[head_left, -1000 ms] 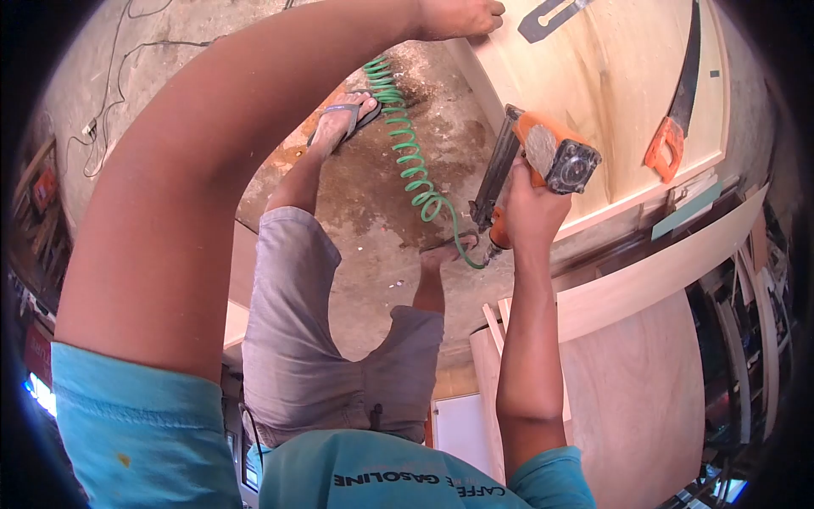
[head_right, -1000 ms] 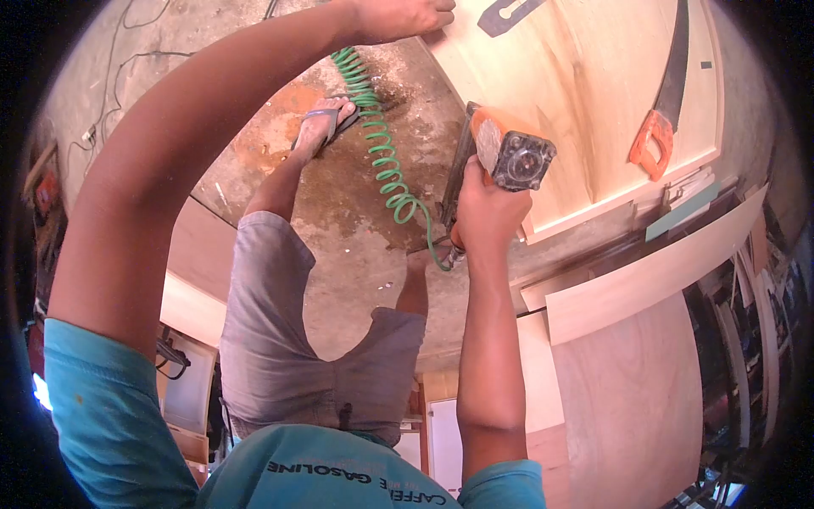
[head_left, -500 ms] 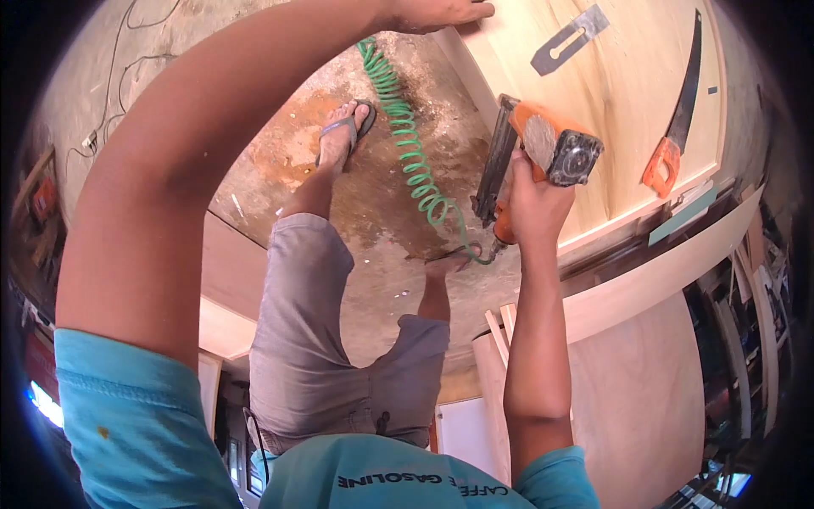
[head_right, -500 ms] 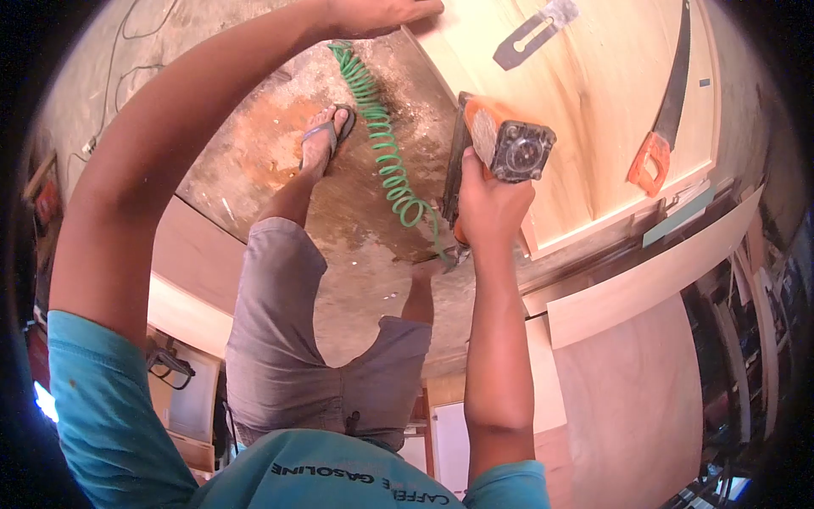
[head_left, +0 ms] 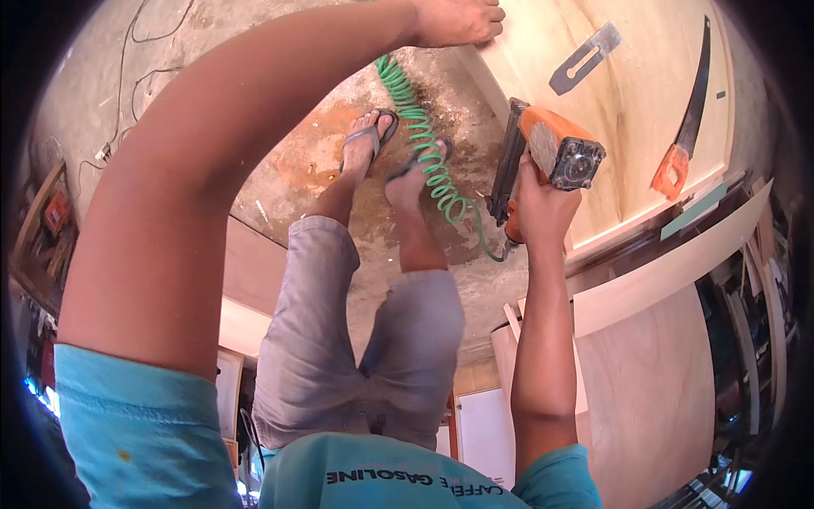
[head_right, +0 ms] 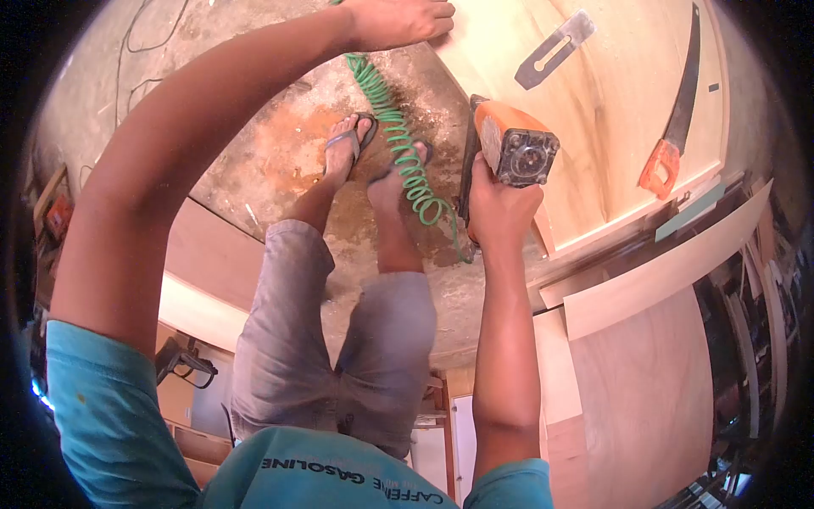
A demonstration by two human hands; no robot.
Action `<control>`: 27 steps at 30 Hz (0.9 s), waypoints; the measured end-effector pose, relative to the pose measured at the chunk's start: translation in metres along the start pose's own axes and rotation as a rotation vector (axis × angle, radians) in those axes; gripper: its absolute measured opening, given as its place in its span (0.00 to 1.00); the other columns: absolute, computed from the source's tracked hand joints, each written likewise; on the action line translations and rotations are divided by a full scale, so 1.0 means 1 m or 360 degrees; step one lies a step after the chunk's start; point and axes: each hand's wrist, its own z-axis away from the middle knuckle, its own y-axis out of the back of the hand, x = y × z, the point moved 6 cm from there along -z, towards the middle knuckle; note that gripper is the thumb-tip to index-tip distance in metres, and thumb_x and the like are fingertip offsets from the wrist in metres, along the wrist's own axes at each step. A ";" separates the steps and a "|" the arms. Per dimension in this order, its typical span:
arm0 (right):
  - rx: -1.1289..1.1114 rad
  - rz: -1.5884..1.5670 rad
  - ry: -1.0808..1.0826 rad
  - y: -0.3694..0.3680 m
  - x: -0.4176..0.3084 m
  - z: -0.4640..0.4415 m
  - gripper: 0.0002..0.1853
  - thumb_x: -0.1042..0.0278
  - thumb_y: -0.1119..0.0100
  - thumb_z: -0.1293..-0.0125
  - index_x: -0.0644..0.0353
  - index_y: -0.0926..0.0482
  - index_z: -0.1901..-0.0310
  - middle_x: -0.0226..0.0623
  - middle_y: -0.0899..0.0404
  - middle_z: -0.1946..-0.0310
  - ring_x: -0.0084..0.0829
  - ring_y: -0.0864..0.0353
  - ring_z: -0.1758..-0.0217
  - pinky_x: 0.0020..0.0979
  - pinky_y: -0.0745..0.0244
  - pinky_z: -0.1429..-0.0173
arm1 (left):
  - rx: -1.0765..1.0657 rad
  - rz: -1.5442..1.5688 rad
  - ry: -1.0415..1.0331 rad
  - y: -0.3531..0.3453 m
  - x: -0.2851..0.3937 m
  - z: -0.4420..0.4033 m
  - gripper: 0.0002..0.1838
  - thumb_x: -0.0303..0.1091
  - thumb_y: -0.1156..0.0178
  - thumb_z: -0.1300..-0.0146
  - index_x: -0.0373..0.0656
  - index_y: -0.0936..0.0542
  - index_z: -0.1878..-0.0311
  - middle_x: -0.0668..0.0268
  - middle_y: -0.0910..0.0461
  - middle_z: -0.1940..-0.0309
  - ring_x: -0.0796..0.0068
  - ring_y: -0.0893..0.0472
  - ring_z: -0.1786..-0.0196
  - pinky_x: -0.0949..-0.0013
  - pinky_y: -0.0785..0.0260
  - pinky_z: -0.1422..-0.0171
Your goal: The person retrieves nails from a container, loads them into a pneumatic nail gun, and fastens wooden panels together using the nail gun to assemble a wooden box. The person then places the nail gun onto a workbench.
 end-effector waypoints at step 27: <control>-0.0047 -0.0012 0.0020 -0.009 0.011 -0.008 0.13 0.69 0.33 0.37 0.71 0.18 0.58 0.37 0.20 0.79 0.23 0.24 0.82 0.31 0.31 0.76 | 0.0072 0.0128 0.0115 -0.003 -0.012 0.002 0.05 0.30 0.44 0.42 0.43 0.26 0.62 0.65 0.25 0.60 0.64 0.23 0.47 0.62 0.28 0.41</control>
